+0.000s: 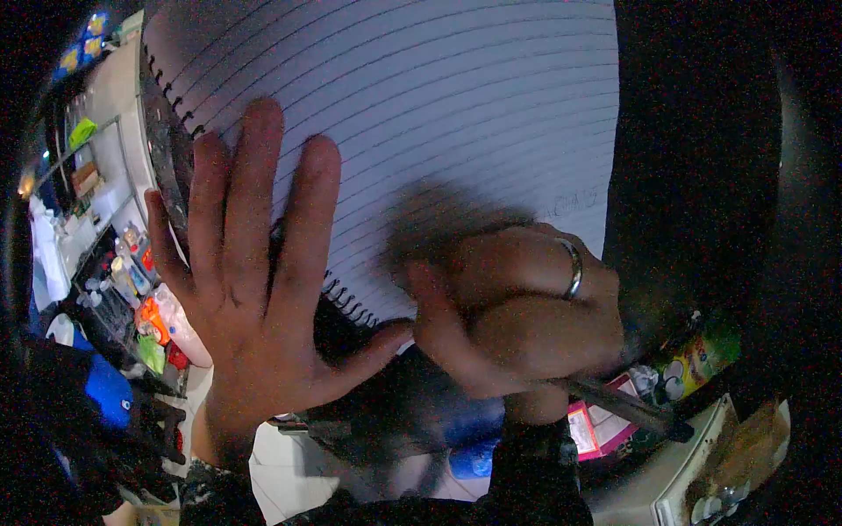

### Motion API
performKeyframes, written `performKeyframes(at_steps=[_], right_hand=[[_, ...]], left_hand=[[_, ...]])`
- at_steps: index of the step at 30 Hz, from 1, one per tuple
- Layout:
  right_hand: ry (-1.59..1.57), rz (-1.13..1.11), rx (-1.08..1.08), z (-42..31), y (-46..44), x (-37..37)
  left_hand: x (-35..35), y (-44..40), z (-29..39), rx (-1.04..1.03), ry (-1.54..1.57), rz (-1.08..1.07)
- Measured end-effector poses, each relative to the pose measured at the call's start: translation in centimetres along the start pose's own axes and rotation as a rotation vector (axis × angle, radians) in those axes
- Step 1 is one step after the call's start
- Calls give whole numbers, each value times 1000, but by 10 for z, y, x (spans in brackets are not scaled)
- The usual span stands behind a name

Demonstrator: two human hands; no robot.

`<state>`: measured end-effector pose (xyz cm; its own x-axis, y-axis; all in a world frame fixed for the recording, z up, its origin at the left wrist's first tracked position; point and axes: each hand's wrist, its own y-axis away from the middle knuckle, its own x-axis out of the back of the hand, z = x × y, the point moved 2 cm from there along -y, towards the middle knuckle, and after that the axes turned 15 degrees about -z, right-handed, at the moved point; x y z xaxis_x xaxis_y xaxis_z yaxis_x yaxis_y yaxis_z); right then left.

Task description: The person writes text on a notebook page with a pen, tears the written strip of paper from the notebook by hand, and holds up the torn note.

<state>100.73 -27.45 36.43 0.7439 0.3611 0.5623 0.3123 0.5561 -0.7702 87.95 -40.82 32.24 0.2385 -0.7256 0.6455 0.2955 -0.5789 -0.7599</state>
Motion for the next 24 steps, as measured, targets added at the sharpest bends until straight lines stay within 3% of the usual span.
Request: performKeyframes(at_steps=[6, 8, 15, 17, 18, 20, 24], right_hand=[[-43, 105, 22, 2, 1, -5], [-31, 297, -19, 3, 2, -6], [-56, 253, -46, 3, 4, -6], [-85, 392, -28, 3, 5, -10], [-86, 392, -27, 3, 4, -7], [-65, 83, 52, 0, 0, -3], [-10, 14, 76, 0, -1, -2]], left_hand=[[5, 3, 15, 15, 38, -4], [10, 5, 30, 14, 47, -3], [2, -2, 1, -3, 77, -13], [2, -2, 1, -9, 86, -17], [2, -2, 1, -10, 91, -19], [3, -2, 1, -12, 99, -21], [0, -2, 3, -16, 117, -29]])
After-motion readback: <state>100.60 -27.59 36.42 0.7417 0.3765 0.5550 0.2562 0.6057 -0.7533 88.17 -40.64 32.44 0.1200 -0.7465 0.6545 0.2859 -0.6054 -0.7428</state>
